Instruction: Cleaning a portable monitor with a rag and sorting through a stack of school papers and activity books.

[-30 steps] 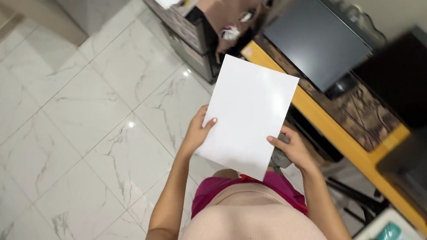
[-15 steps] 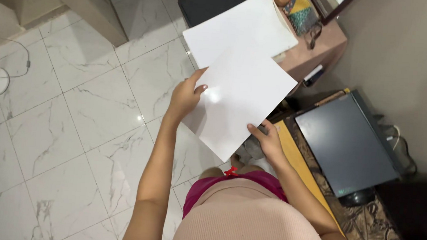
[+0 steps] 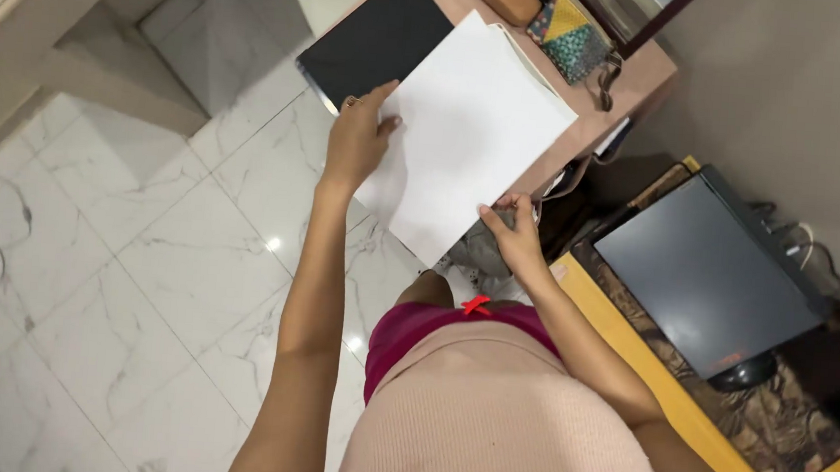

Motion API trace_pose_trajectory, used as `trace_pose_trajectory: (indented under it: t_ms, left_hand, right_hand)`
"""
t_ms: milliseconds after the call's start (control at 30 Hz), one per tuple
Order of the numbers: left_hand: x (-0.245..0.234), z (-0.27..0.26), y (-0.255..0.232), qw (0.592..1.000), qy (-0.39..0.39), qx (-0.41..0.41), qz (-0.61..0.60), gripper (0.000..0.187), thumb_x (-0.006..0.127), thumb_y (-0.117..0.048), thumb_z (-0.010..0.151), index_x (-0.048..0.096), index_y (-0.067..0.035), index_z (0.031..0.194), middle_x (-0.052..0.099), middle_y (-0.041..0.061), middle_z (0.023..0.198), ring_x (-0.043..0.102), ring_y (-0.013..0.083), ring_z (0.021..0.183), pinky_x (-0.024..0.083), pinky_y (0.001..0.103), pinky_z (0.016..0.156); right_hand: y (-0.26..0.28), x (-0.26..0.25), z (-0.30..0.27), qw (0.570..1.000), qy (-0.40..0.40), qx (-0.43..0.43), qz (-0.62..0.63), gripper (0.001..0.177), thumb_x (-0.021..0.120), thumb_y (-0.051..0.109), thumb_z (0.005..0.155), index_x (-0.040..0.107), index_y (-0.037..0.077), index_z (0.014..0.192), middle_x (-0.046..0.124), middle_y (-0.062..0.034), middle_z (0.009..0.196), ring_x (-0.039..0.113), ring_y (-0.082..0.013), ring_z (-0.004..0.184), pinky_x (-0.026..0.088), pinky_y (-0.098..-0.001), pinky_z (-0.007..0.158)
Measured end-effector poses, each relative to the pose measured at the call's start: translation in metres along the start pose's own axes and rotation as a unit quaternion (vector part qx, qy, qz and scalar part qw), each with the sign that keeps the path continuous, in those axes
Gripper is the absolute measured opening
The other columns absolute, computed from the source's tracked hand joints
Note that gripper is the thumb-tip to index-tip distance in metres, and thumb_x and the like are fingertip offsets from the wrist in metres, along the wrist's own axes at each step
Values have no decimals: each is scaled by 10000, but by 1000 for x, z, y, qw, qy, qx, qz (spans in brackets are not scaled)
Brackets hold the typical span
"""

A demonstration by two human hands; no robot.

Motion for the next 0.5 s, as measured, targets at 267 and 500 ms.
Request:
trace_pose_trajectory:
  t_ms: [267,500]
  left_hand:
    - [17,50,44,990,-13,66,121,452,806,-88,829,689,-74,1266,642,242,1122,550,437,1075,439,526,900]
    - [54,53,77,975,187,-124,-10,411,644,-306,1012,606,-18,1304,713,220,1144,679,421,1154,519,478,961]
  right_hand:
    - [-1,20,23,997,-42,53,37,740,752,248,902,248,8,1388,548,-230,1342,550,-281,1292,476,-382,1058]
    - [7,28,21,997,-33,59,32,807,696,263,931,248,-8,1545,505,-244,1484,492,-326,1404,413,-413,1144]
Point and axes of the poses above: each hand's wrist, its own z-axis towards the middle knuckle, its own x-axis out of the palm, y = z × x, the point moved 6 cm from there along z, towards the middle knuckle
